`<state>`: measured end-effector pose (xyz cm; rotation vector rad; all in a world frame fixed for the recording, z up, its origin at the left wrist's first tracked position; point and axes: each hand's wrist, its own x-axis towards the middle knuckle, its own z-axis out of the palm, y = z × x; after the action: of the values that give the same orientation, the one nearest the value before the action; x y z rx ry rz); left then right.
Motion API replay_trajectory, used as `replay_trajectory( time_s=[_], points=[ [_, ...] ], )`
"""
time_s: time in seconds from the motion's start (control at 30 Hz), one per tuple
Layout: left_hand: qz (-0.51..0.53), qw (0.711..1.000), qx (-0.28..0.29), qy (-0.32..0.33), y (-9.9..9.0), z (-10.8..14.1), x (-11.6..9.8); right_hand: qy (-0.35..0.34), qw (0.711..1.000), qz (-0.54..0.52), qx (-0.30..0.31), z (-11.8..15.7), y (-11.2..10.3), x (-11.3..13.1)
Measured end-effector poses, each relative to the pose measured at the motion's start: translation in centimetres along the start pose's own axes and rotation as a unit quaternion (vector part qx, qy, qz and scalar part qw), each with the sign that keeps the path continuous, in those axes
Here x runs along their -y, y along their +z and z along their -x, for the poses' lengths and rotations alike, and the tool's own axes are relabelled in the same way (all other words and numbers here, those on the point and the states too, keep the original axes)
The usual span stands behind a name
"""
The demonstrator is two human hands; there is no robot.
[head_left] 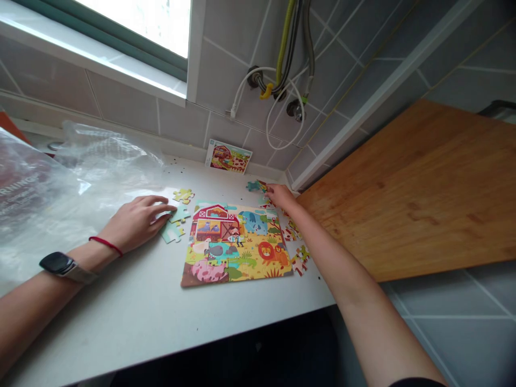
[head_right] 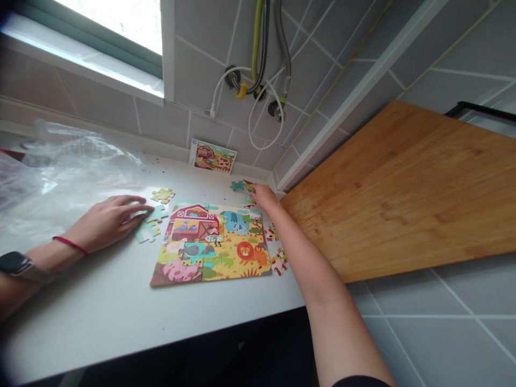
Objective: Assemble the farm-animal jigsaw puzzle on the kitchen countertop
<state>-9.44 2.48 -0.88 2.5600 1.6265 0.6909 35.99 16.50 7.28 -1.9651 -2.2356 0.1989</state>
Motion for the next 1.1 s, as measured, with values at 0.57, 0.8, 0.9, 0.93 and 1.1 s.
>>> replay_trajectory(
  time_s=[0.57,0.8,0.9,0.93,1.1],
  points=[
    [0.050,0.998,-0.019,-0.019,-0.1,-0.1,-0.3,0.161,0.986,-0.043,0.027,0.3,-0.9,-3.2],
    [0.076,0.997,-0.022,-0.020,0.0,-0.2,-0.7,0.113,0.972,-0.204,-0.035,4.7,-2.6,0.0],
    [0.086,0.996,-0.033,-0.007,0.0,-0.2,-1.8,0.069,0.899,-0.433,-0.010,9.4,-0.8,3.6],
    [0.094,0.995,-0.039,0.003,-0.2,-0.2,-2.3,0.059,0.871,-0.487,0.015,11.0,0.2,5.1],
    [0.157,0.981,-0.015,0.116,-1.5,0.2,-5.8,0.033,0.831,-0.544,0.112,17.0,4.9,11.6]
  ],
)
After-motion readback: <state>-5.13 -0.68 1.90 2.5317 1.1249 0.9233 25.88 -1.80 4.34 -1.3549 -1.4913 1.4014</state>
